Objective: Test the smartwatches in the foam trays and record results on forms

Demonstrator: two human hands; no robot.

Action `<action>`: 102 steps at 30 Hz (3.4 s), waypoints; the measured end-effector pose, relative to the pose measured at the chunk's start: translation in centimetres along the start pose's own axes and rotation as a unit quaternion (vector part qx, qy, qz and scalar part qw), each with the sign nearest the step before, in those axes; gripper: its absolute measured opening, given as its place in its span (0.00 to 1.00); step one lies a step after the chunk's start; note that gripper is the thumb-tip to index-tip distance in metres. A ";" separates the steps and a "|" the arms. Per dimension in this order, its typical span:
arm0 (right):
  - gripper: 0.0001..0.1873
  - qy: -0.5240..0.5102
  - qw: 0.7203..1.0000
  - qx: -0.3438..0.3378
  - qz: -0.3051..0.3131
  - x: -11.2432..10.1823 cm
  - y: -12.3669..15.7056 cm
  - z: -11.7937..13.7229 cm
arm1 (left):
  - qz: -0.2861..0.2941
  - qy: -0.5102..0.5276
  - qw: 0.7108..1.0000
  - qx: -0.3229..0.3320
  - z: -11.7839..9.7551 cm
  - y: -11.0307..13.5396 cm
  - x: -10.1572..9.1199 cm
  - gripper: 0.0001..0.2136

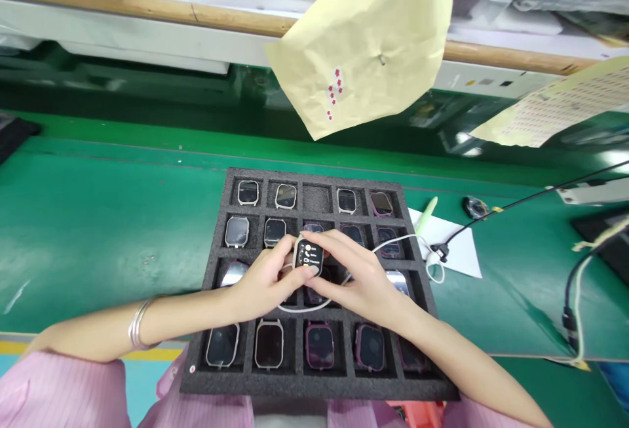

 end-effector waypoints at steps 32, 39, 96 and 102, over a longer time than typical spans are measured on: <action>0.29 0.117 0.993 -0.026 -0.012 0.1 0.3 0.0 | -0.013 -0.049 0.999 -0.004 0.3 0.1 -0.2 0.16; 0.29 0.107 0.994 -0.014 -0.020 -0.1 0.4 -0.5 | 0.010 -0.006 0.999 -0.037 0.4 -0.2 0.1 0.21; 0.14 0.254 0.962 0.068 0.065 -7.5 -3.5 -6.7 | 0.043 0.162 0.985 -0.035 -0.4 -1.3 -0.2 0.13; 0.18 0.283 0.932 0.144 0.174 -8.8 -1.8 -8.5 | 0.042 0.111 0.989 -0.091 -0.2 -1.9 0.1 0.12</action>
Point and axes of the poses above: each hand's wrist, its own y-axis away from the middle knuckle, its own x-axis out of the palm, z = x × y, the point moved 5 cm from there along -y, towards the middle knuckle, and after that the axes turned 10 degrees about z, right-handed, at the moved point
